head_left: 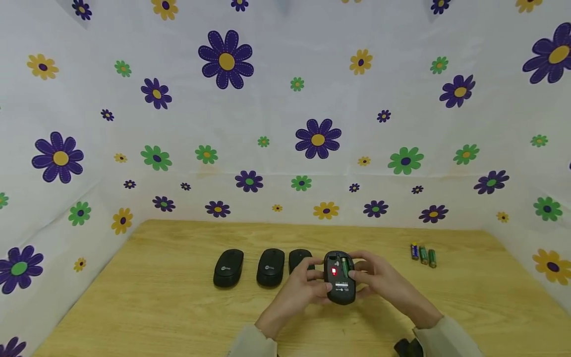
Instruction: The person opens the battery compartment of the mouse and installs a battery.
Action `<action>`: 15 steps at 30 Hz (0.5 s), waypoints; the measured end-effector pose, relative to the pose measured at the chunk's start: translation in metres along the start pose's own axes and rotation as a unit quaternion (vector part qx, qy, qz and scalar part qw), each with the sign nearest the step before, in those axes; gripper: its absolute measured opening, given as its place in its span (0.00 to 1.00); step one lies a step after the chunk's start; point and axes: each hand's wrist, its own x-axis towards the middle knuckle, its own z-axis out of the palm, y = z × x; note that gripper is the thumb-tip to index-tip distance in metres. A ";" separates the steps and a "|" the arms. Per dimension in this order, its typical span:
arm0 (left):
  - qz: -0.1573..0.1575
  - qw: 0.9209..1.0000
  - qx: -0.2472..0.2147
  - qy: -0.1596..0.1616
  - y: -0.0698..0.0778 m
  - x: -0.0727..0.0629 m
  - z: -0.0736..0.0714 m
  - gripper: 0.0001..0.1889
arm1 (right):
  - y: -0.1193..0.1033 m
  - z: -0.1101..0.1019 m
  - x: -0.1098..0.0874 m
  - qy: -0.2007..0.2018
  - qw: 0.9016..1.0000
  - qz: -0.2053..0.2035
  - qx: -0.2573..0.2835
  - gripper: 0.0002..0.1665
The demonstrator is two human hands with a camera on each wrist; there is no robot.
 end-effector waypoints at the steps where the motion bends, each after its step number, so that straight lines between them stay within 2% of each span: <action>1: 0.004 1.000 0.003 0.004 0.000 0.002 0.001 0.33 | 0.001 -0.001 0.002 0.010 1.000 0.002 -0.005 0.31; 8: 0.018 0.999 0.019 0.041 0.000 0.020 0.009 0.32 | 0.002 -0.014 0.017 0.070 0.997 0.025 -0.031 0.29; 15: 0.015 0.998 0.025 0.063 -0.005 0.034 0.015 0.30 | 0.008 -0.023 0.024 0.085 0.993 0.047 -0.068 0.23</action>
